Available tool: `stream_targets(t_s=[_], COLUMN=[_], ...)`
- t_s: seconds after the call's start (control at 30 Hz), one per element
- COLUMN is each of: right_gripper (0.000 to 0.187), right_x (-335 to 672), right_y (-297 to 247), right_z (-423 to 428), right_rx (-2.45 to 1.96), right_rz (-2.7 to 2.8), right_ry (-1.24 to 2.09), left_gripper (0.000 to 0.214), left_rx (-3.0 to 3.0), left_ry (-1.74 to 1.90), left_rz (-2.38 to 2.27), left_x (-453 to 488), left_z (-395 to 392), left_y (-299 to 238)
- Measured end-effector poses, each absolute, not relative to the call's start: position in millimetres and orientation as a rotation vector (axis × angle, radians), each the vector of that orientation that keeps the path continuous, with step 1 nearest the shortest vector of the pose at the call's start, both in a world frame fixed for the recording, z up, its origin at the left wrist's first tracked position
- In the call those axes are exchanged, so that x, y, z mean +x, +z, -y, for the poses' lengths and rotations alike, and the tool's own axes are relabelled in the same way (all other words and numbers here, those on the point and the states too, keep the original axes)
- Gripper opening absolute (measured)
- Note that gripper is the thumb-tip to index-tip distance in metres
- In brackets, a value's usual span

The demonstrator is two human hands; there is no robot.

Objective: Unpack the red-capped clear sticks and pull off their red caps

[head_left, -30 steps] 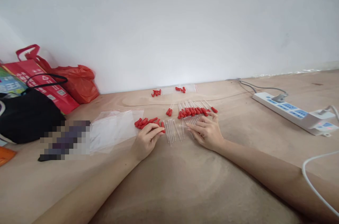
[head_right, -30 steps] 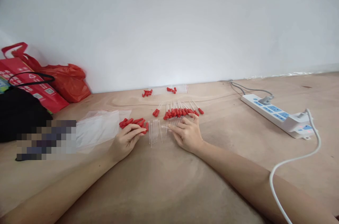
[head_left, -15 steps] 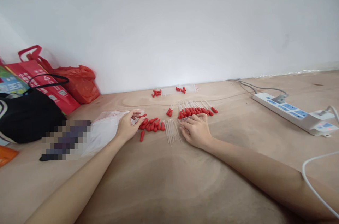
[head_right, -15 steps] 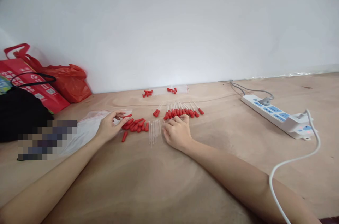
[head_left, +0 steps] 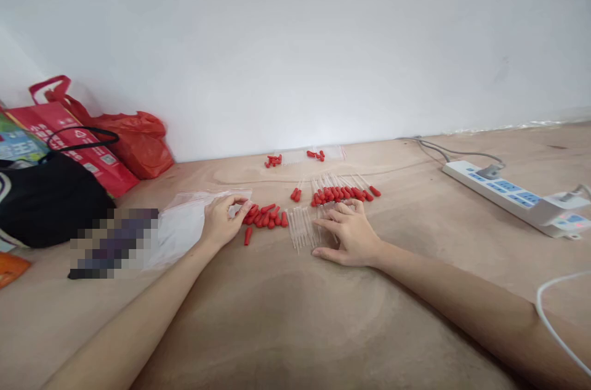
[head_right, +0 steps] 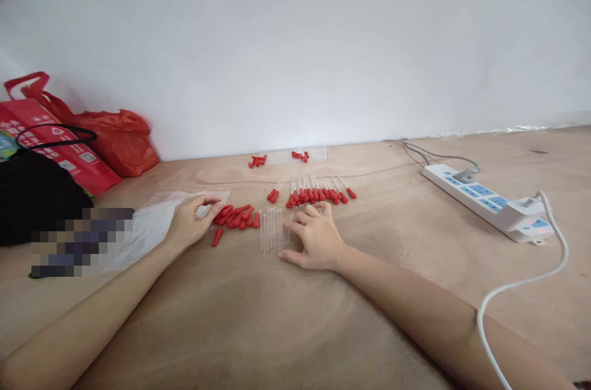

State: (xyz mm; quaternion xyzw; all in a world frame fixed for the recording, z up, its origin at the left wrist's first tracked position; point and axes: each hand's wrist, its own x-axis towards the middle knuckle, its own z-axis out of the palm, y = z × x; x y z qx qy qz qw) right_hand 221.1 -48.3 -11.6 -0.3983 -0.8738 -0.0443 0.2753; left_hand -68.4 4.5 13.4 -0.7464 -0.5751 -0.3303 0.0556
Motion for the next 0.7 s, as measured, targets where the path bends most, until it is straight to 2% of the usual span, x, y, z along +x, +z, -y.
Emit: stream_targets(t_s=[0.27,0.4,0.57,0.7], right_gripper=[0.047,0.044,0.034,0.024], right_x=[207.7,206.0,219.8,236.3], right_y=[-11.9,-11.8,-12.9,-14.8], right_z=[40.3,42.1,48.2,50.9], right_rx=[-1.092,-1.065,-1.102,-1.181], right_rz=[2.329,2.3,2.178,2.061], right_ry=[-0.097,-0.138,-0.209,-0.269], left_gripper=[0.02,0.019,0.029,0.019], left_rx=[-2.468,-2.556,-2.537,-2.485], left_ry=[-0.701,-0.53,-0.397,-0.311], left_rz=[1.548,1.673,1.986,2.193], left_x=[-20.0,12.1,35.3,40.4], left_z=[-6.8,-24.8,-51.6,-70.3], left_y=[32.2,36.1,33.0,25.0])
